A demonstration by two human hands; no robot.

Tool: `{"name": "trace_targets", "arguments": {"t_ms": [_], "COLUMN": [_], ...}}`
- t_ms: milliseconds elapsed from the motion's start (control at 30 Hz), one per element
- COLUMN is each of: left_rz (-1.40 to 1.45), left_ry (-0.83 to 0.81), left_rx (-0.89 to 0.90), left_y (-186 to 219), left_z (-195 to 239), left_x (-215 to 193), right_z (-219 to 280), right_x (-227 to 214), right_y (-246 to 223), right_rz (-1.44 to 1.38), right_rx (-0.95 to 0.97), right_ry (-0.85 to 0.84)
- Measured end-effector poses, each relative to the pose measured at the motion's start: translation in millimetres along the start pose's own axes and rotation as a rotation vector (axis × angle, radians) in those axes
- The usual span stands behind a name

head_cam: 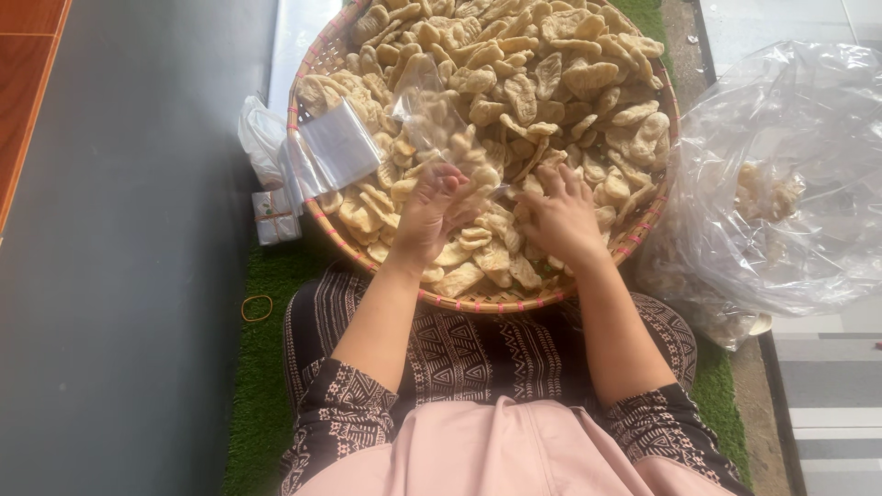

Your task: The person sits on a mat and packs fried snacks from a large woven basket into small clear plastic bags. They open each bag, fill it with snacks, and place the filled bags into a larger plastic bag to the right.

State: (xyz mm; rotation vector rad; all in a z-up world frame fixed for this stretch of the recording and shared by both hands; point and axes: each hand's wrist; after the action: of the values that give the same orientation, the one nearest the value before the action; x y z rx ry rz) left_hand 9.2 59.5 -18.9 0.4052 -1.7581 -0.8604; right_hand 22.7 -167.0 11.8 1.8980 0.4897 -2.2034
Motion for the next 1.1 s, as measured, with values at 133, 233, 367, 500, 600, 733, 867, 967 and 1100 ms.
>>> {"name": "trace_targets", "arguments": {"t_ms": [133,233,367,500,600,733,867,967,1100], "left_rz": [-0.011,-0.143,-0.286,-0.348,-0.355,-0.369,-0.354,-0.294,-0.129], "left_ry": [0.076,-0.055,-0.056,-0.030,-0.033,-0.048,-0.018,-0.003,0.031], "left_rx": [-0.064,0.072,0.132,0.162,0.151,0.110,0.039,-0.022,-0.119], "left_y": [-0.6,1.4,-2.4,-5.7,-7.9,-6.3,0.3,7.0,15.2], "left_z": [-1.1,-3.5,-3.2,-6.6,-5.9,-3.2,-3.4,-3.9,-1.3], "left_x": [2.2,3.8,4.1,4.7,4.4,6.2,13.7,20.0,24.1], "right_z": [0.6,-0.9,-4.2,1.4,2.7,-2.4,0.3,1.0,-0.8], "right_x": [10.3,9.1,1.6,-7.5,-7.8,-1.9,0.8,-1.3,-2.9], "right_y": [7.2,18.0,27.9,37.6,45.6,51.8,55.2,56.2,52.1], "right_rz": [0.039,-0.051,-0.117,-0.309,-0.474,-0.952,-1.227,-1.399,-1.310], "right_rx": [0.012,0.051,0.160,0.071,0.052,0.028,0.012,-0.062,-0.035], "right_ry": [0.056,0.041,0.153,0.371,0.391,0.301,0.209,0.176,0.198]}}
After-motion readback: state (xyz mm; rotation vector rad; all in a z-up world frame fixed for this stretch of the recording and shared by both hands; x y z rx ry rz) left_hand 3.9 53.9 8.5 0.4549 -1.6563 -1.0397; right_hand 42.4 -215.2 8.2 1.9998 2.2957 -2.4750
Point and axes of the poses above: each hand's wrist, its own z-axis away from the middle knuckle, its own x-axis out of the palm, y = z × x, and after that the axes turned 12 degrees about -y, right-handed
